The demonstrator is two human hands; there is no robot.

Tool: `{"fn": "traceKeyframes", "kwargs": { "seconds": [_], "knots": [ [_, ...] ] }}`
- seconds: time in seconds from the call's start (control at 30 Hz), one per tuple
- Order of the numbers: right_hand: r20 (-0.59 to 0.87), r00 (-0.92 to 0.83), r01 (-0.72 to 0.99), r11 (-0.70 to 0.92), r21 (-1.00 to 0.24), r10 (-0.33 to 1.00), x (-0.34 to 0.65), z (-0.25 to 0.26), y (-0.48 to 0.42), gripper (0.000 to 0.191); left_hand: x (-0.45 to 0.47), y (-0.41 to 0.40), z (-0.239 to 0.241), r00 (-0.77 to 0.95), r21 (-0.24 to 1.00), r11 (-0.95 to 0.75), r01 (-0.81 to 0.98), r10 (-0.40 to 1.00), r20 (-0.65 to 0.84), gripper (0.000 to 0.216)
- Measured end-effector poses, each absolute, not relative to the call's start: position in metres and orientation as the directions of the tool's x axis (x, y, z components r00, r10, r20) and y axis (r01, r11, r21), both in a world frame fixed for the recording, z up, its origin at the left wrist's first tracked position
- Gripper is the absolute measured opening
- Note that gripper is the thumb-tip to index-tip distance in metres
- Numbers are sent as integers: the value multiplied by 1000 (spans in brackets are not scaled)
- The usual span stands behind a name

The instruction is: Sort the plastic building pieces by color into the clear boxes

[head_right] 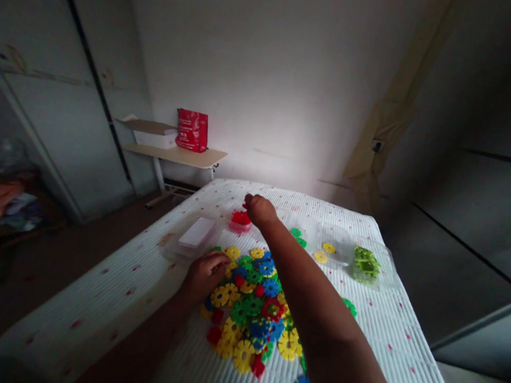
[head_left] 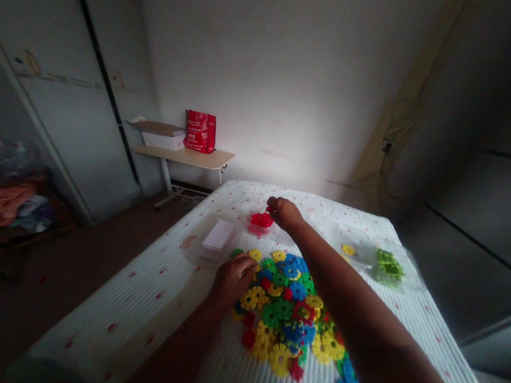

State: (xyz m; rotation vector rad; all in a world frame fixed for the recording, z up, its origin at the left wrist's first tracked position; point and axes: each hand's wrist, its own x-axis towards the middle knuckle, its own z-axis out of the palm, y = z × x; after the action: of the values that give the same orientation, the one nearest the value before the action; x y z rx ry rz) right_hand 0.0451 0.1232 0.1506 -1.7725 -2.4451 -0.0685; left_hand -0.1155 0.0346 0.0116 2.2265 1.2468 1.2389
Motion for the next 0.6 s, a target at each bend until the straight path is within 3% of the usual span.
{"fn": "traceKeyframes", "kwargs": {
  "seconds": [0.13, 0.4, 0.6],
  "knots": [
    [167, -290, 953, 300, -40, 942, 44, 151, 134, 47, -116, 33, 13, 260, 611, -578, 541, 806, 532, 18],
    [152, -345, 929, 360, -88, 926, 88, 138, 80, 26, -117, 29, 22, 199, 548, -526, 650, 814, 546, 19],
    [39, -493, 832, 485, -271, 869, 114, 109, 13, 24, -116, 29, 23, 258, 500, -514, 697, 831, 493, 18]
  ]
}}
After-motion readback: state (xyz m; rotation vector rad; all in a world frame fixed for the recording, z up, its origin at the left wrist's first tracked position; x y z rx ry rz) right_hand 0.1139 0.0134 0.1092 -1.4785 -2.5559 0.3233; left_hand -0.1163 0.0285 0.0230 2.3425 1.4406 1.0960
